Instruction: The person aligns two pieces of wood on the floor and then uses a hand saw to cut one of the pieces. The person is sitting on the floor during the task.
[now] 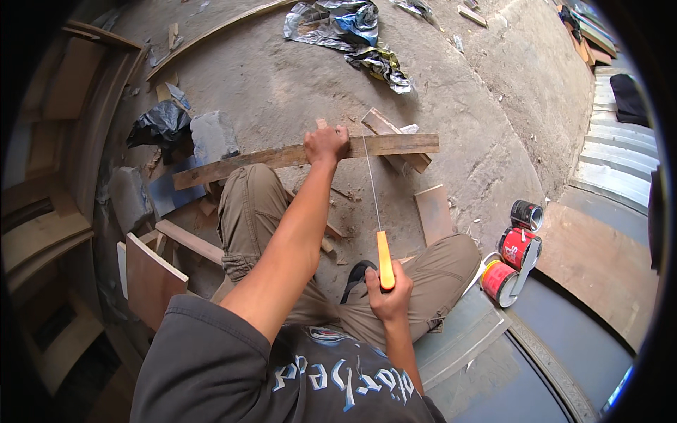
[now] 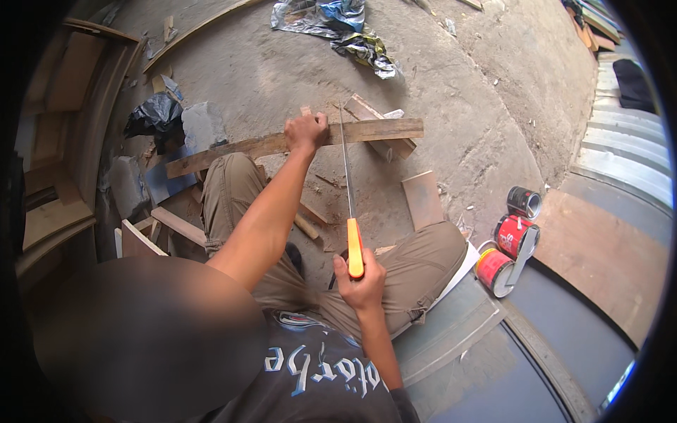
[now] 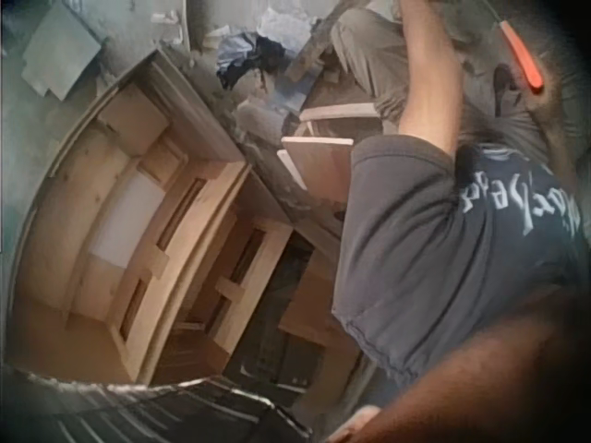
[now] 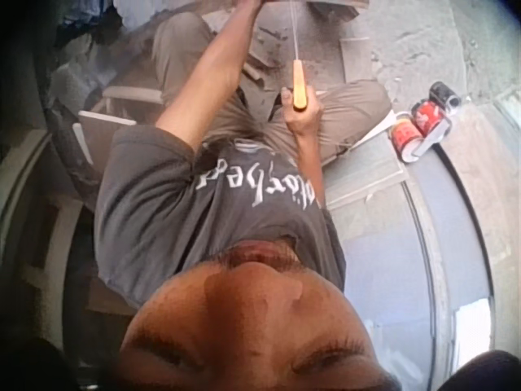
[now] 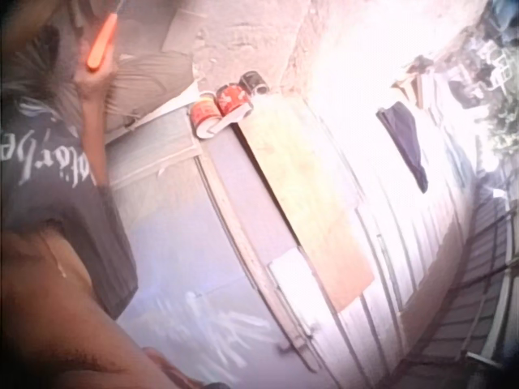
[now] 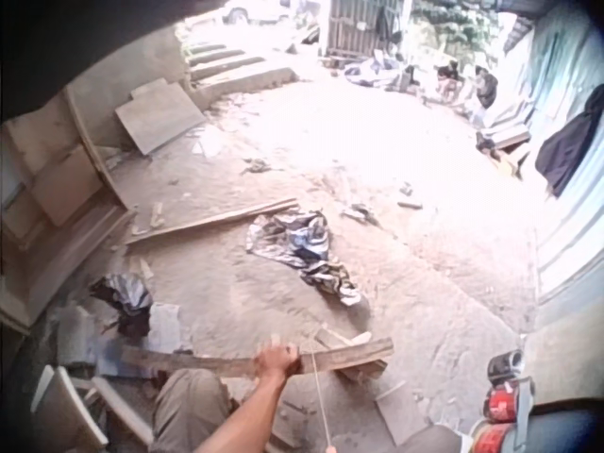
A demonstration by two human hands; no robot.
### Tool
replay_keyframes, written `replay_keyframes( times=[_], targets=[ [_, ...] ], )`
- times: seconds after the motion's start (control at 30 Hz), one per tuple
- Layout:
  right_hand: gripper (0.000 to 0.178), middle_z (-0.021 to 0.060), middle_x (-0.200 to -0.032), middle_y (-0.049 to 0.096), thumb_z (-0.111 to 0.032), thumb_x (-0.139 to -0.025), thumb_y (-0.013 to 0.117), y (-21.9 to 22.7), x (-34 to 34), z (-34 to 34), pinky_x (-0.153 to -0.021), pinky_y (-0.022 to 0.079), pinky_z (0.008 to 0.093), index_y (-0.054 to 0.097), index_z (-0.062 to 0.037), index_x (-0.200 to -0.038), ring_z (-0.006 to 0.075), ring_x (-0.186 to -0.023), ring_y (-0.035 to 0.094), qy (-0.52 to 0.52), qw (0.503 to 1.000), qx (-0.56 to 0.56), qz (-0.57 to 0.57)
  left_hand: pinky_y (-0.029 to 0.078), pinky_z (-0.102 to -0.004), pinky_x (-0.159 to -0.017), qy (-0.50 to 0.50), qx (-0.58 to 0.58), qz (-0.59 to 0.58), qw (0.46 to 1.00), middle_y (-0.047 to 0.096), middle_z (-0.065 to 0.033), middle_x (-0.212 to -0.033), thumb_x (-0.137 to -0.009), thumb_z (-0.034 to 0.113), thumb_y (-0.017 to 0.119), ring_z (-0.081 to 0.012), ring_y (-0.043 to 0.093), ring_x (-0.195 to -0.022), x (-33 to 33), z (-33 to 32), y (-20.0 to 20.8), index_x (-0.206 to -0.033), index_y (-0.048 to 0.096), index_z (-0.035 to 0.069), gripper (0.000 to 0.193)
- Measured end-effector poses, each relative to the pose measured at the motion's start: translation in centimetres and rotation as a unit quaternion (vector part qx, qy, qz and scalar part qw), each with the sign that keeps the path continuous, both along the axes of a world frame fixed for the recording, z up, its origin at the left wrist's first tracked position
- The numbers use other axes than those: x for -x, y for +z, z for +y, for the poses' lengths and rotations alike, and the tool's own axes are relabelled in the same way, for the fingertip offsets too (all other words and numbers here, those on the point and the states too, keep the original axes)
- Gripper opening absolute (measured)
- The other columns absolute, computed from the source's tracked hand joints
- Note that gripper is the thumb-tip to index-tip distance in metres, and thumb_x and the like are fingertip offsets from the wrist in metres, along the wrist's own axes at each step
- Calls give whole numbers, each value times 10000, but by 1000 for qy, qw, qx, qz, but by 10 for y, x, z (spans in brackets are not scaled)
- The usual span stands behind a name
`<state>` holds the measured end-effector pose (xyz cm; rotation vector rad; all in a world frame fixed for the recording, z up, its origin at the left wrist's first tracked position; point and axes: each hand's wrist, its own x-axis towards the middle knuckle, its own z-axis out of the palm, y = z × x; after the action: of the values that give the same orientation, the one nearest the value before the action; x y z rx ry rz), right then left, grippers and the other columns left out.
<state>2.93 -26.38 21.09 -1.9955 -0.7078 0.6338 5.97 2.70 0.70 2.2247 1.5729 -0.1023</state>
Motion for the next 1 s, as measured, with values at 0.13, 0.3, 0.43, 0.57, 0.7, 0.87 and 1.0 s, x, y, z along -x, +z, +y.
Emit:
replay_keyframes(
  times=[0.13,0.3,0.43,0.57,0.7,0.87,1.0],
  targets=[
    [349,96,-540,507,-212,-919,710,-8,-18,39,-472,375,335,526,-23,-691,136,-481,424,-91,994,34,41,465,-432,-812,-2,11,11,1000,713,-236,-829,-906,404,380,-357,706,-783,2,-1,1,-823,766,24,548],
    [323,101,-535,511,-203,-917,713,-2,-8,28,-464,373,336,547,-19,-711,165,-453,445,-79,996,47,17,463,-431,-814,-7,37,24,999,706,-245,-815,-902,389,380,-368,702,-773,1,2,9,-810,764,15,544],
    [269,111,-548,547,-168,-909,713,20,-2,12,-472,393,341,579,-9,-739,194,-451,511,-62,995,67,35,463,-438,-822,-8,32,5,999,704,-247,-816,-897,375,379,-384,698,-764,0,0,13,-822,761,1,541],
    [222,109,-571,588,-138,-903,711,42,-4,27,-484,420,331,610,8,-770,189,-466,546,-50,993,92,55,465,-452,-840,-20,23,8,999,703,-255,-833,-896,371,373,-399,695,-772,2,-1,8,-840,758,-12,546],
    [199,89,-580,577,-141,-910,706,26,-4,-3,-494,422,308,634,16,-813,127,-501,527,-82,995,55,26,481,-450,-839,-16,18,-4,1000,702,-257,-822,-895,370,373,-404,700,-793,4,-2,11,-840,757,-17,548],
    [243,59,-567,516,-151,-937,678,-23,-29,35,-478,371,304,597,1,-765,95,-517,417,-82,995,12,52,488,-449,-833,-23,6,-15,1000,704,-255,-814,-891,374,377,-393,703,-779,0,-3,8,-827,757,-14,547],
    [232,86,-550,528,-158,-920,698,-27,-11,22,-472,386,318,619,9,-778,135,-471,464,-70,997,11,25,494,-443,-826,-13,-10,-8,1000,705,-253,-816,-893,374,377,-387,705,-770,6,1,1,-830,760,-9,545]
  ],
)
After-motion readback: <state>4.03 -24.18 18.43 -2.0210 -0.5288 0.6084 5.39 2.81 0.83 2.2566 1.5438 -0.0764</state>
